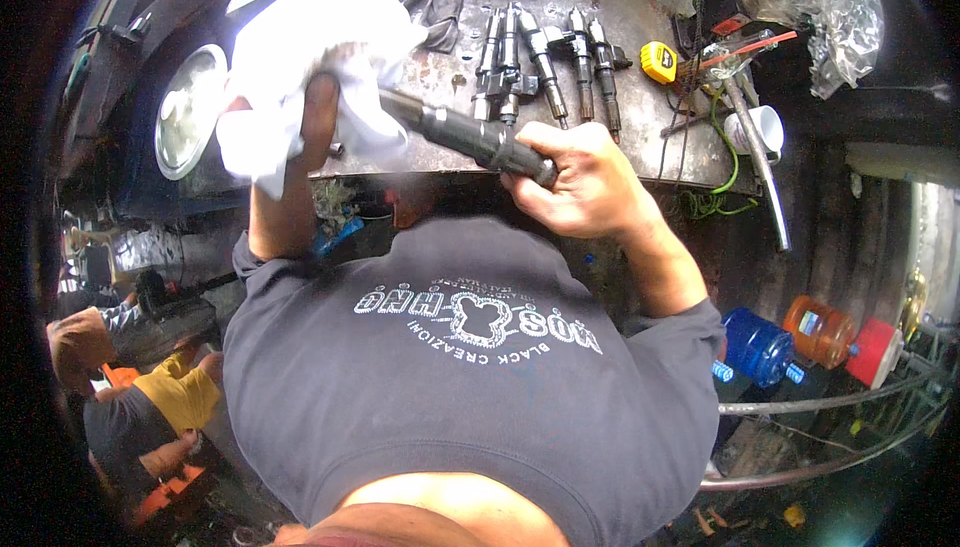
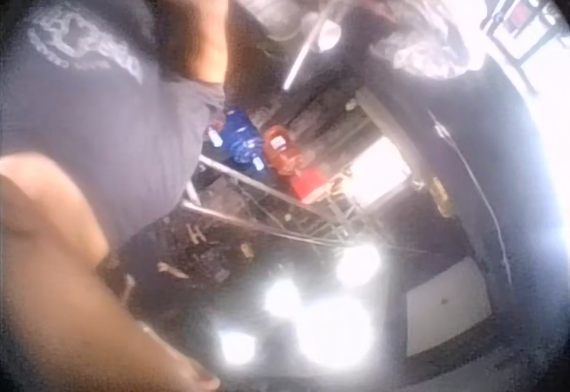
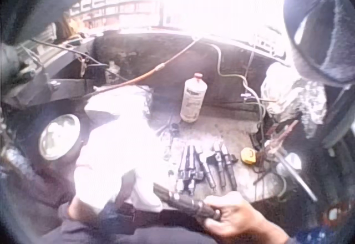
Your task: The person wipes down fuel injectors one by one with a white cloth at a workbench, picking them up from the table, rotating them to clean the sides, and placing them back down.
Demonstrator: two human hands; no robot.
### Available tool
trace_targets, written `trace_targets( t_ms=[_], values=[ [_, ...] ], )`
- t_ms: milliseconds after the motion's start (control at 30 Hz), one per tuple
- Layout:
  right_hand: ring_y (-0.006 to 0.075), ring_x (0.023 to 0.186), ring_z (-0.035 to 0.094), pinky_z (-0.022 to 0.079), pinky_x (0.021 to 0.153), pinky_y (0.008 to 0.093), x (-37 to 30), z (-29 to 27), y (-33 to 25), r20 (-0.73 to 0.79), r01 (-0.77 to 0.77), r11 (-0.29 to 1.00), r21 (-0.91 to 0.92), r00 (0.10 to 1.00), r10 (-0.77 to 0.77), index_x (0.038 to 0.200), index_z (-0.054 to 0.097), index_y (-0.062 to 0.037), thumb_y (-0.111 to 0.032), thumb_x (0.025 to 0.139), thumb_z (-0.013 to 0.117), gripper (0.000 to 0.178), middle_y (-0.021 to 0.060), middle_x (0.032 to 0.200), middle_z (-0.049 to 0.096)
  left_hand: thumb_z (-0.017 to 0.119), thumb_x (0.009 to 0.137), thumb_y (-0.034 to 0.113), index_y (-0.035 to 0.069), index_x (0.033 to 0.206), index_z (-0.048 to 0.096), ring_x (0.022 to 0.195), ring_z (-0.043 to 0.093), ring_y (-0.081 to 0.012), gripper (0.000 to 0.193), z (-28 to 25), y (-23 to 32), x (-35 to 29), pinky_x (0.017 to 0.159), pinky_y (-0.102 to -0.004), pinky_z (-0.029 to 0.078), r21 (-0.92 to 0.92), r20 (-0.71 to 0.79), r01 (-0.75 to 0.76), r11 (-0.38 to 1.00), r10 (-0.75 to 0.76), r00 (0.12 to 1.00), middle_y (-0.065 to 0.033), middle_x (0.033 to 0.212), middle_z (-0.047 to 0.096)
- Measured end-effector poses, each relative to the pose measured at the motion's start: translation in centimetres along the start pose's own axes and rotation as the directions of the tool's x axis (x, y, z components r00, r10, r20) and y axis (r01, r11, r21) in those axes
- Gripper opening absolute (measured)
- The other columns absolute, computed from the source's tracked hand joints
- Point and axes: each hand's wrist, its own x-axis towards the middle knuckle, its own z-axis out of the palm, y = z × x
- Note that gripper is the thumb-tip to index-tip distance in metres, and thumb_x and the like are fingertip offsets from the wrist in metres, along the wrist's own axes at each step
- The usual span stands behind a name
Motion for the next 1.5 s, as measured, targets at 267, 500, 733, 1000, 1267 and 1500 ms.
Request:
trace_targets(
  t_ms=[267,500,733,1000,1267,1500],
  values=[
    [0.0068,0.044,0.043,0.036,0.042,0.0259,-1.1,2.6,2.6,-0.191,-0.073,0.997,-0.032,0.979,0.065,0.08,0.061,-0.0043,-0.007,0.072,0.063,0.009,0.0018,0.049,0.048,0.066,0.069,0.016,0.005,0.08,0.062,0.056,0.056,-0.0159,0.015,2.9,-2.8,-3.7,0.051,-0.0272,0.045,-0.142,0.053,0.353,0.925,-0.349,0.936,-0.0044,0.069,0.06],
    [0.001,0.05,0.038,0.031,0.043,0.0212,-2.6,2.5,3.1,-0.135,-0.15,0.985,0.086,0.978,0.16,0.08,0.061,-0.0028,-0.005,0.076,0.062,0.005,-0.0038,0.053,0.047,0.063,0.078,0.011,0.001,0.096,0.06,0.077,0.061,-0.0199,0.02,-0.1,-9.2,-6.1,0.07,-0.0333,0.05,-0.187,-0.349,0.4,0.897,-0.442,0.827,-0.0088,0.083,0.063],
    [0.0015,0.051,0.035,0.029,0.044,0.0209,-2.4,3.2,4.1,-0.129,-0.223,0.927,0.301,0.954,0.271,0.082,0.061,-0.0024,-0.007,0.076,0.063,0.008,-0.0069,0.055,0.044,0.058,0.074,0.006,-0.005,0.091,0.063,0.087,0.061,-0.0223,0.021,2.4,-6.9,-7.6,0.078,-0.0348,0.049,-0.759,0.016,0.418,0.499,-0.627,0.779,-0.0155,0.091,0.064],
    [0.0019,0.051,0.037,0.031,0.045,0.0216,-1.3,4.2,2.7,-0.116,-0.149,0.945,0.29,0.975,0.189,0.084,0.062,-0.0026,-0.009,0.075,0.063,0.011,-0.0051,0.054,0.046,0.055,0.064,0.038,-0.009,0.126,0.034,0.113,0.047,-0.0378,0.081,4.6,2.2,-3.3,0.094,-0.0447,0.04,-0.905,0.395,0.416,-0.092,-0.546,0.739,-0.0291,0.122,0.046],
    [0.0186,0.042,0.052,0.041,0.043,0.0299,-1.1,5.3,0.6,-0.309,-0.157,0.985,-0.068,0.942,0.128,0.075,0.058,-0.0045,-0.01,0.07,0.064,0.009,0.0099,0.05,0.051,0.056,0.07,0.037,-0.009,0.122,0.042,0.116,0.047,-0.0349,0.071,5.6,1.8,-4.1,0.1,-0.0424,0.034,-0.875,0.394,0.484,0.004,-0.573,0.718,-0.0273,0.118,0.051],
    [0.0295,0.046,0.056,0.045,0.045,0.0343,-0.3,6.4,0.7,-0.355,-0.143,0.937,-0.32,0.935,0.022,0.073,0.057,-0.0043,-0.012,0.07,0.062,0.01,0.0138,0.05,0.052,0.045,0.087,0.023,-0.008,0.111,0.052,0.099,0.057,-0.0255,0.039,7.4,0.9,-10.4,0.087,-0.0349,0.044,-0.648,0.689,0.739,-0.185,-0.558,0.464,-0.0196,0.109,0.057]
  ],
)
